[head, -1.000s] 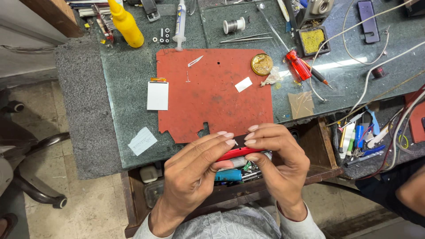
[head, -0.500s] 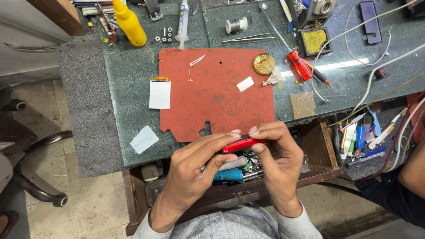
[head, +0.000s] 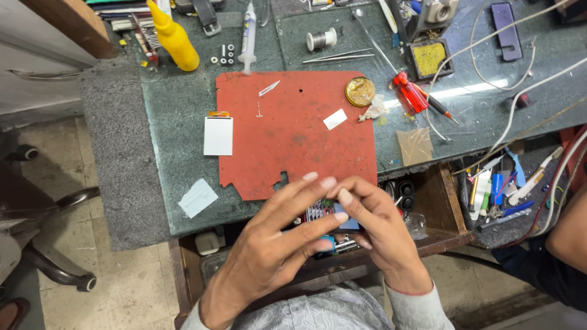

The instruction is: The person solders a component on the exposed circuit board of a red keypad mobile phone using a soldering iron, then reassembles the phone by attaching the board and closing the housing. They press the keypad to test the phone, then open a drawer, place the phone inside, and handle other phones and parts in the drawer.

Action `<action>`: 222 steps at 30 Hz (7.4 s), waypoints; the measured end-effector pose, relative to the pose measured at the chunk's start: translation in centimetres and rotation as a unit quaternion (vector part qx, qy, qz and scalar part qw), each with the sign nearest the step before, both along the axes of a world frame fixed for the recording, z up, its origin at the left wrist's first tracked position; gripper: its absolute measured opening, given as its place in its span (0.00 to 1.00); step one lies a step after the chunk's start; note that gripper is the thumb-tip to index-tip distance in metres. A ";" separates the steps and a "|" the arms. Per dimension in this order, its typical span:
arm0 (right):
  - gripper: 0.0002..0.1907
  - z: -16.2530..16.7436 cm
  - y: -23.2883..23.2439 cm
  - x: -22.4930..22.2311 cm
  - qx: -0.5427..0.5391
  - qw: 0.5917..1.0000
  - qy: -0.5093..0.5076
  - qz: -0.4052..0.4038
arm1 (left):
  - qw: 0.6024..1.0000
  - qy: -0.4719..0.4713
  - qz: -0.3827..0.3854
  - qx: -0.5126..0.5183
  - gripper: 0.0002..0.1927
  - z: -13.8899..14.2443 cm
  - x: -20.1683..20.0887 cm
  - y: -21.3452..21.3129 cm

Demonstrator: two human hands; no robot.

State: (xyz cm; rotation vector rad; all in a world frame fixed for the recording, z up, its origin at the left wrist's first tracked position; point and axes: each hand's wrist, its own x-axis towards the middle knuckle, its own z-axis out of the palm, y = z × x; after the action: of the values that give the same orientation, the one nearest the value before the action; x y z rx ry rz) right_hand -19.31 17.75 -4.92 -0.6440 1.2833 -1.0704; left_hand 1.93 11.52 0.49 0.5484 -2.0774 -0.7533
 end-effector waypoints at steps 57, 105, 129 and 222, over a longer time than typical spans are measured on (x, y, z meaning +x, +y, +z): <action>0.05 1.6 0.5 -2.4 -0.240 0.928 0.218 -0.184 | 0.825 0.201 -0.041 0.527 0.39 -3.6 -3.3 2.4; 0.12 11.4 0.1 -11.4 -0.232 0.879 0.407 0.092 | 0.525 0.158 -0.089 0.832 0.45 -4.8 -8.0 1.6; 0.05 -1.2 -14.8 -26.5 -0.165 0.744 0.641 -0.089 | 0.602 0.149 -0.165 0.767 0.36 -10.0 -4.9 4.1; 0.18 8.6 1.9 -4.8 -0.302 0.805 0.488 0.152 | 0.455 0.434 -0.166 0.760 0.34 -4.0 -14.2 2.4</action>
State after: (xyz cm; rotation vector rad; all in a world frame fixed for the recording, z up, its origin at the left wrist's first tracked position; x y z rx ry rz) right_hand -24.08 19.64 3.67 -2.0141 1.5841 -0.8664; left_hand -12.31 13.93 -3.56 0.3926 -0.0073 -2.4293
